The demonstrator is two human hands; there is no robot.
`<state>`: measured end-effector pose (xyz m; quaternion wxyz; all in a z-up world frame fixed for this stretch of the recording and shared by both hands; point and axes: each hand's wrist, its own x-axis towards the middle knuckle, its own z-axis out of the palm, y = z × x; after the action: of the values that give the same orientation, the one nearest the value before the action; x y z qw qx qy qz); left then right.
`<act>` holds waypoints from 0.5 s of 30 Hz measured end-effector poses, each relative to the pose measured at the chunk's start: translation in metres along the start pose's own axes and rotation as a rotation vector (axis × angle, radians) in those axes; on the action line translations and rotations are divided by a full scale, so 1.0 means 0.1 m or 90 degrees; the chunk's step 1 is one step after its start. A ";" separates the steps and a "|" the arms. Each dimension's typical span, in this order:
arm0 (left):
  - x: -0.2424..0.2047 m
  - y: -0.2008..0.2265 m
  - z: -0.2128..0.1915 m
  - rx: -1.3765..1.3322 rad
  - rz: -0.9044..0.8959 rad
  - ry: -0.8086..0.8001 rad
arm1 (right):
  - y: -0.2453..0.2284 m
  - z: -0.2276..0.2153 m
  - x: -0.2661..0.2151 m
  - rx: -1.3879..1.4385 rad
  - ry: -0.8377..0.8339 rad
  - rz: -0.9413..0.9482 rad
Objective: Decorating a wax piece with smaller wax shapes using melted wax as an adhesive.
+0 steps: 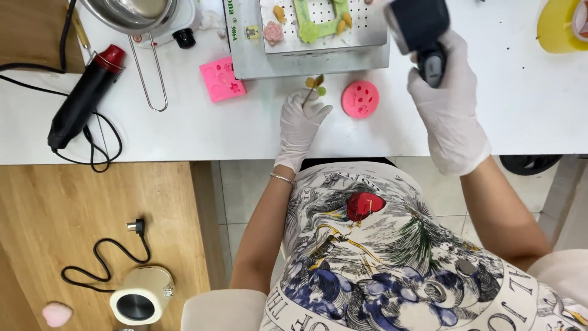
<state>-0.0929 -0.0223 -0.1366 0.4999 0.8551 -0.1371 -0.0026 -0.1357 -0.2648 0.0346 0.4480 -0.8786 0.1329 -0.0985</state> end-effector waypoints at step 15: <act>0.02 -0.31 0.26 0.228 0.084 0.002 | 0.17 -0.23 -0.23 0.097 0.051 0.293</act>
<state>-0.0871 -0.0303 -0.1757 0.3393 0.9195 -0.1903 0.0555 -0.1671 -0.2845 0.0326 0.5180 -0.7844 0.3391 -0.0383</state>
